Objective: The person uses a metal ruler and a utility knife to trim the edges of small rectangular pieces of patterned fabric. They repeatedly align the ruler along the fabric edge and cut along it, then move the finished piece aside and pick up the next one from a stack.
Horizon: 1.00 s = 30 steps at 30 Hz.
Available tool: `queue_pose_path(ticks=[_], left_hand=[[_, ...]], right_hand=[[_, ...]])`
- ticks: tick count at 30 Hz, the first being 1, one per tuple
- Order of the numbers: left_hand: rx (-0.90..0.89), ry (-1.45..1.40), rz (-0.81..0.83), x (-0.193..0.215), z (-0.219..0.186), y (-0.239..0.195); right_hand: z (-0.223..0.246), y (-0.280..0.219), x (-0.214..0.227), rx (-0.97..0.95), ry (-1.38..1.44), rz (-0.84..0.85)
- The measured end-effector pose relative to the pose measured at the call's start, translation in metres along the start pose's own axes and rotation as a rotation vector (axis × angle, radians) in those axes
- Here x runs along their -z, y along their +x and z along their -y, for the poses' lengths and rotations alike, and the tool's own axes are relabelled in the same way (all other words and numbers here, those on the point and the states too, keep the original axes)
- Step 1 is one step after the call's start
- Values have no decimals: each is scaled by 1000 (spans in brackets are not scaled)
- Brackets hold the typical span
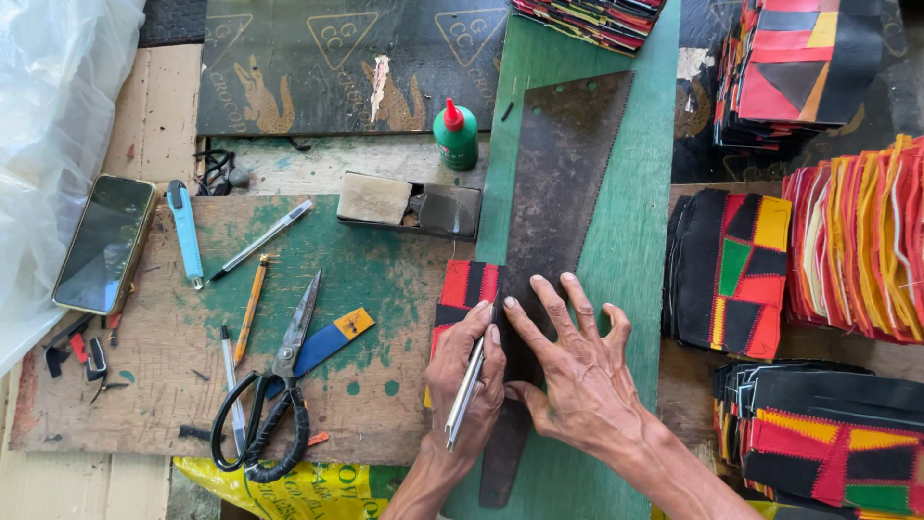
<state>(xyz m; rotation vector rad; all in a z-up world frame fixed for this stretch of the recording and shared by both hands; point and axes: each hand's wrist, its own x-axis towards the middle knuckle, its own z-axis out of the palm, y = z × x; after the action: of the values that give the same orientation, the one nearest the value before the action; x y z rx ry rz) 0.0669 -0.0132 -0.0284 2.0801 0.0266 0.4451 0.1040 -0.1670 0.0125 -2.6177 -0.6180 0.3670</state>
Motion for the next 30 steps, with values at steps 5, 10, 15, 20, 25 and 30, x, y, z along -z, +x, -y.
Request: queue_pose_path(ticks=[5,10,15,20,25,30], left_hand=[[-22,33,21,0,-1,2],[-81,158,62,2,-8,7],[-38,267,264,8,-19,20],[-86,283,280,13,-24,26],[-171,278,222,11,-20,24],[-111,259,255,14,-20,17]], right_hand=[[0,1,1,1,4,0],[1,1,2,-4,-13,14],[0,0,1,-21,-28,43],[0,1,4,15,-13,-9],[-1,2,4,18,-3,-21],[-2,1,2,3,-17,3]])
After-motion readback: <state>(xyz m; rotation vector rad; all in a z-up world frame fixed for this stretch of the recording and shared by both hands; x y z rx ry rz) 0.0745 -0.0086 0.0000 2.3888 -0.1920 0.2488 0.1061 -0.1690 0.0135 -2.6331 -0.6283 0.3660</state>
